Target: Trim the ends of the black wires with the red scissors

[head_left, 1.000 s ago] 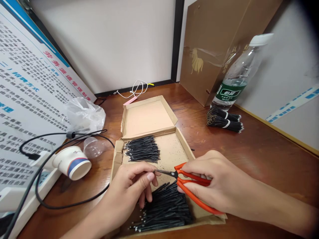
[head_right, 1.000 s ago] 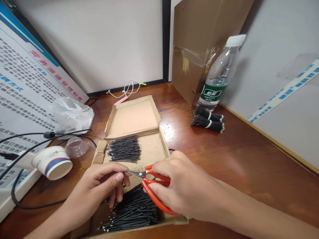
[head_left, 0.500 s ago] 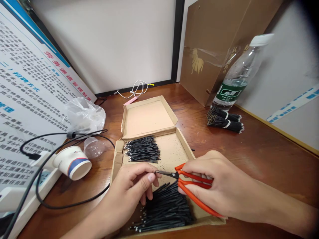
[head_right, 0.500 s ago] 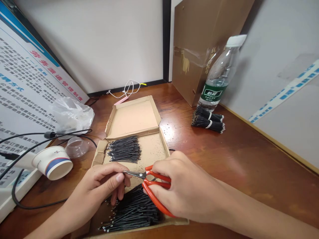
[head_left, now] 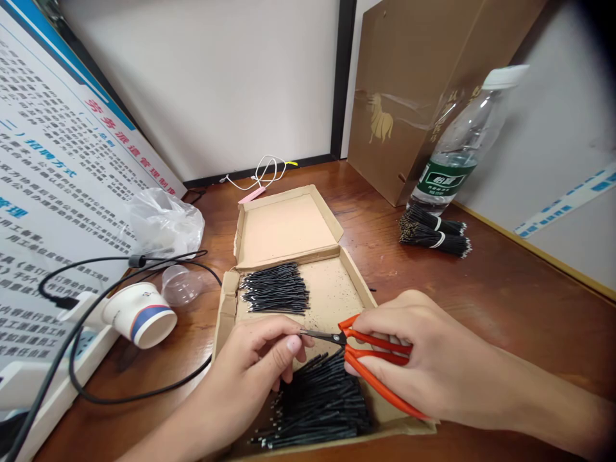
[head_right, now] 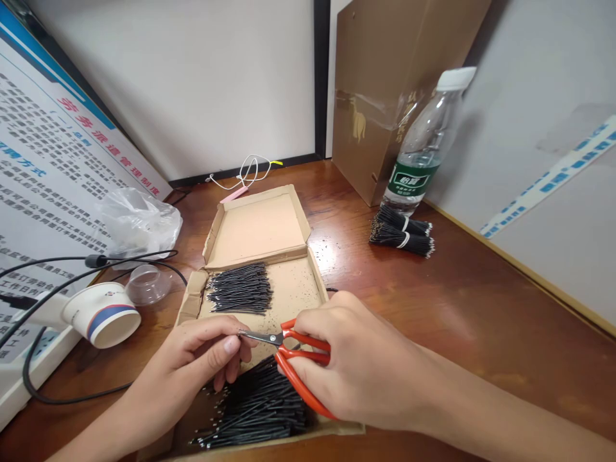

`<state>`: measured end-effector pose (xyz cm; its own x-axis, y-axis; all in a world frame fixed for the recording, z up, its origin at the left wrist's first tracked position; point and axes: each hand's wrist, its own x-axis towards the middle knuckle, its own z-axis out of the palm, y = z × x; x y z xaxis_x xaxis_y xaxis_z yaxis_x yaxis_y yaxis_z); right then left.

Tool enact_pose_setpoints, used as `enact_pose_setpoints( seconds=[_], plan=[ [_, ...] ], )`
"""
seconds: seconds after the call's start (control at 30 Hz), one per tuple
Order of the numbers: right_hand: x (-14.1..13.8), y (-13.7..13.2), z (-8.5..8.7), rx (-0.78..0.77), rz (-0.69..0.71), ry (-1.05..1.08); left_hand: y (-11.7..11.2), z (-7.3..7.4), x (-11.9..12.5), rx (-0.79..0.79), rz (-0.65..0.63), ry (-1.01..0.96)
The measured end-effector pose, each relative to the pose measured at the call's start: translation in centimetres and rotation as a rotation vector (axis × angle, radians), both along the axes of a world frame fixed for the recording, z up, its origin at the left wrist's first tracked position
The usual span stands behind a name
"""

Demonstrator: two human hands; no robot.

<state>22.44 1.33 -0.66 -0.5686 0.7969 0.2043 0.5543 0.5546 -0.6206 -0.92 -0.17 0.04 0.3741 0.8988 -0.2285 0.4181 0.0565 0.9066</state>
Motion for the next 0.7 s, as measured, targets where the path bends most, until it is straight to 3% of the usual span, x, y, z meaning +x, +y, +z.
enact_pose_setpoints(
  seconds=[0.23,0.53,0.7],
  plan=[
    [0.09,0.21,0.03,0.103,0.043,-0.002,0.14,0.07,0.04,0.060,-0.019,0.008],
    [0.05,0.02,0.05,0.026,0.007,-0.020,0.31,0.13,0.17,0.119,-0.054,0.052],
    [0.05,0.19,0.13,0.090,0.039,-0.032,0.23,0.22,0.05,0.133,-0.073,0.068]
  ],
)
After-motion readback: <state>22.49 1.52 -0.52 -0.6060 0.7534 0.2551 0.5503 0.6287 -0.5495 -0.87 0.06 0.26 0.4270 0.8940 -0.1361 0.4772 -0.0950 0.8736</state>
